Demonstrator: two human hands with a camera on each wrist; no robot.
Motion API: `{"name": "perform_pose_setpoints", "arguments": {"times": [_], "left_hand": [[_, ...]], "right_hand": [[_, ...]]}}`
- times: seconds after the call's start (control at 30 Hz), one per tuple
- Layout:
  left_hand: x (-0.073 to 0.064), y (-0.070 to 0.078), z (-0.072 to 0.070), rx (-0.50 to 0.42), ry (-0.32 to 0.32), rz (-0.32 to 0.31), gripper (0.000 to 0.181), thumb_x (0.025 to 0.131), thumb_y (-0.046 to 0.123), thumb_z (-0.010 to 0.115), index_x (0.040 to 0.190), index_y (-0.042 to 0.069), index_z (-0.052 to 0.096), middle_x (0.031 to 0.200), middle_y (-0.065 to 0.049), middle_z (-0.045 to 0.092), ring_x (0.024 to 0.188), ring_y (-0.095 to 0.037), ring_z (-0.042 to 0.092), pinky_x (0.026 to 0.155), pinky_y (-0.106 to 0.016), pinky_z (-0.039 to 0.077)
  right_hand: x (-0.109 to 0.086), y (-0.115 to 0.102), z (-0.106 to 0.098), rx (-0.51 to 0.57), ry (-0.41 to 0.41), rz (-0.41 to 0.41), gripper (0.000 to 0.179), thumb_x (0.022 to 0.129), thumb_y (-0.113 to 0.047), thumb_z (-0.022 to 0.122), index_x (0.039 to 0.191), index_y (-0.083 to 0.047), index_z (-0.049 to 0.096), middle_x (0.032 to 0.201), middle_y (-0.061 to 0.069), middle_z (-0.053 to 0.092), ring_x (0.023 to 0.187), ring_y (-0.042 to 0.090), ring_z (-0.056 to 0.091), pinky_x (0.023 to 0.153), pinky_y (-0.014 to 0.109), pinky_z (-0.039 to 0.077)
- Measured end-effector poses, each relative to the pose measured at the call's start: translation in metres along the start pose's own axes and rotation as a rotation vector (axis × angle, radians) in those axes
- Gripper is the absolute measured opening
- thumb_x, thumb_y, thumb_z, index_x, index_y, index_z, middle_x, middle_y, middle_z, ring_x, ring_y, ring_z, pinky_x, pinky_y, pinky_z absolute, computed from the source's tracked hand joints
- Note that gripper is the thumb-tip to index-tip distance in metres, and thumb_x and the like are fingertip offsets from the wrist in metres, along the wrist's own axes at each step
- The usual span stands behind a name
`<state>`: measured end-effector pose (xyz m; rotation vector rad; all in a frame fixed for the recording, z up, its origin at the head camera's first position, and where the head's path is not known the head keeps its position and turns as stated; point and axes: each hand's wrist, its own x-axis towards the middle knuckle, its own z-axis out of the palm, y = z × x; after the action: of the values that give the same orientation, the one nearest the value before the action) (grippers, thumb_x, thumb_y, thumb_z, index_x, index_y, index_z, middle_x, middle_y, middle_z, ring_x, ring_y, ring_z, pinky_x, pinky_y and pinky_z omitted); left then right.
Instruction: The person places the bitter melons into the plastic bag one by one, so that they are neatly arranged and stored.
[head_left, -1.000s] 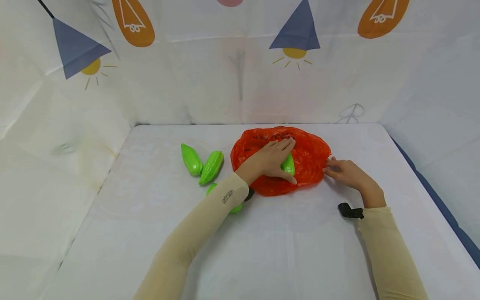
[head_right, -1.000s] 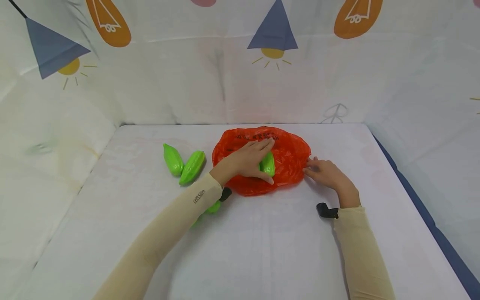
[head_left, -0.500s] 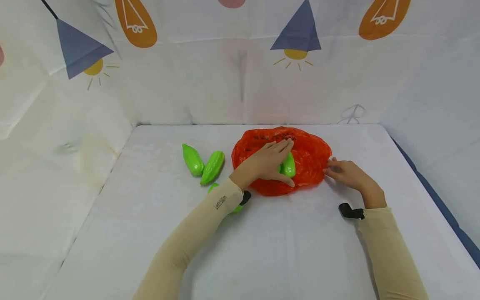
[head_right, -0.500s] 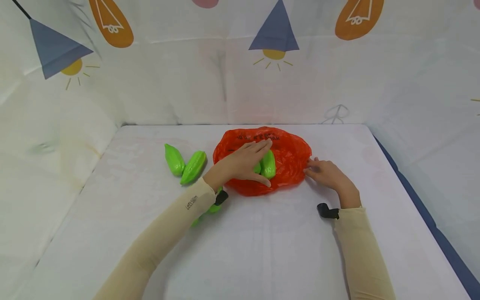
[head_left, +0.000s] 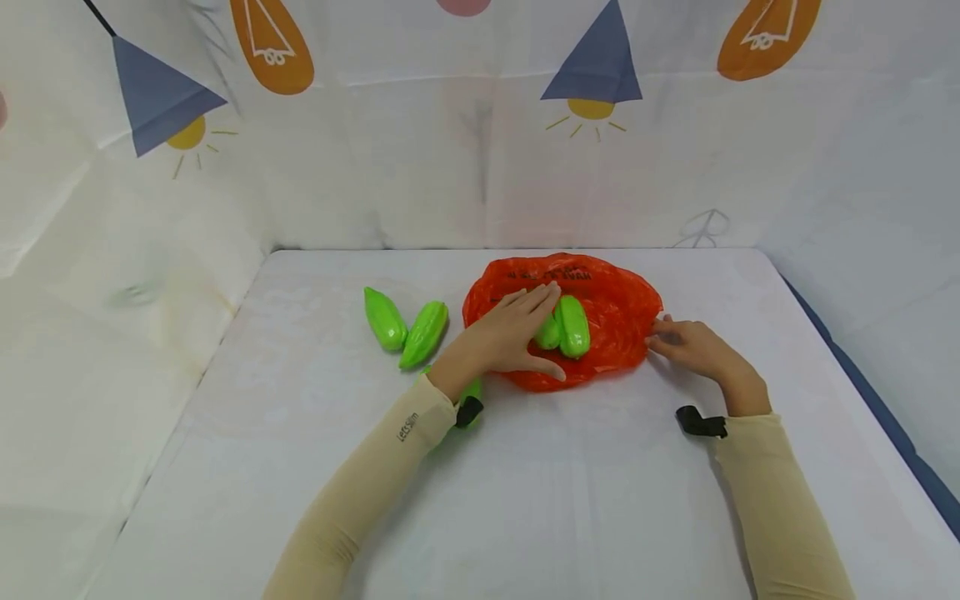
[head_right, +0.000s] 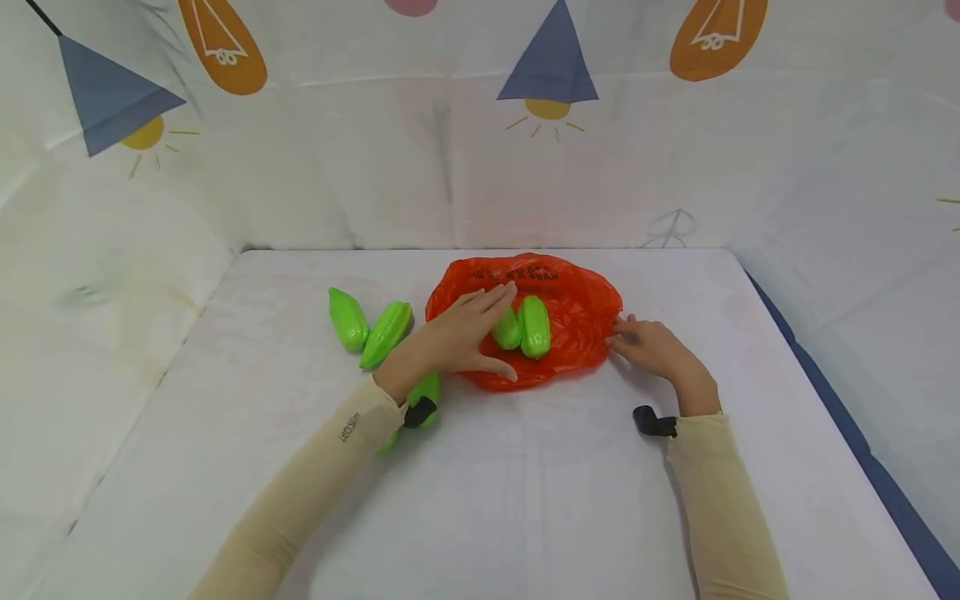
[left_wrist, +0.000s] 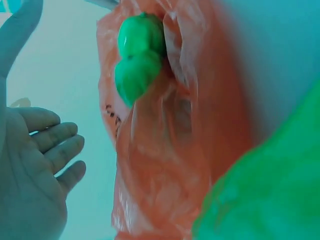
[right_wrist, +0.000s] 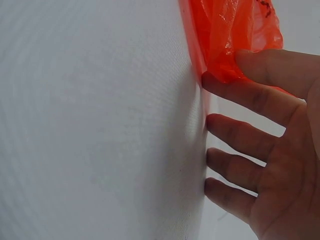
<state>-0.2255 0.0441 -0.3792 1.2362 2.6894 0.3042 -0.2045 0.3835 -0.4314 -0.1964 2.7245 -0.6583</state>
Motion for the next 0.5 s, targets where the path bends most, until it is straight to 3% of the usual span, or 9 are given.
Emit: {"name": "perform_pose_setpoints", "arguments": {"times": [0.27, 0.5], "left_hand": [[-0.014, -0.012, -0.022, -0.019, 0.061, -0.031, 0.121, 0.076, 0.076, 0.061, 0.158, 0.010, 0.002, 0.167, -0.002, 0.003, 0.154, -0.021, 0.007, 0.125, -0.040, 0.008], [-0.038, -0.035, -0.045, -0.056, 0.146, -0.086, 0.119, 0.077, 0.072, 0.064, 0.158, 0.009, 0.004, 0.166, -0.005, 0.004, 0.153, -0.023, 0.009, 0.125, -0.041, 0.010]], "right_hand": [[-0.004, -0.002, 0.002, 0.001, 0.004, 0.001, 0.061, 0.100, -0.041, 0.051, 0.141, 0.003, 0.048, 0.152, 0.031, 0.031, 0.139, 0.051, 0.029, 0.109, 0.066, 0.029], [-0.005, -0.004, 0.001, -0.011, 0.005, -0.006, 0.062, 0.100, -0.044, 0.051, 0.141, 0.002, 0.049, 0.151, 0.032, 0.031, 0.139, 0.052, 0.030, 0.108, 0.068, 0.028]]}}
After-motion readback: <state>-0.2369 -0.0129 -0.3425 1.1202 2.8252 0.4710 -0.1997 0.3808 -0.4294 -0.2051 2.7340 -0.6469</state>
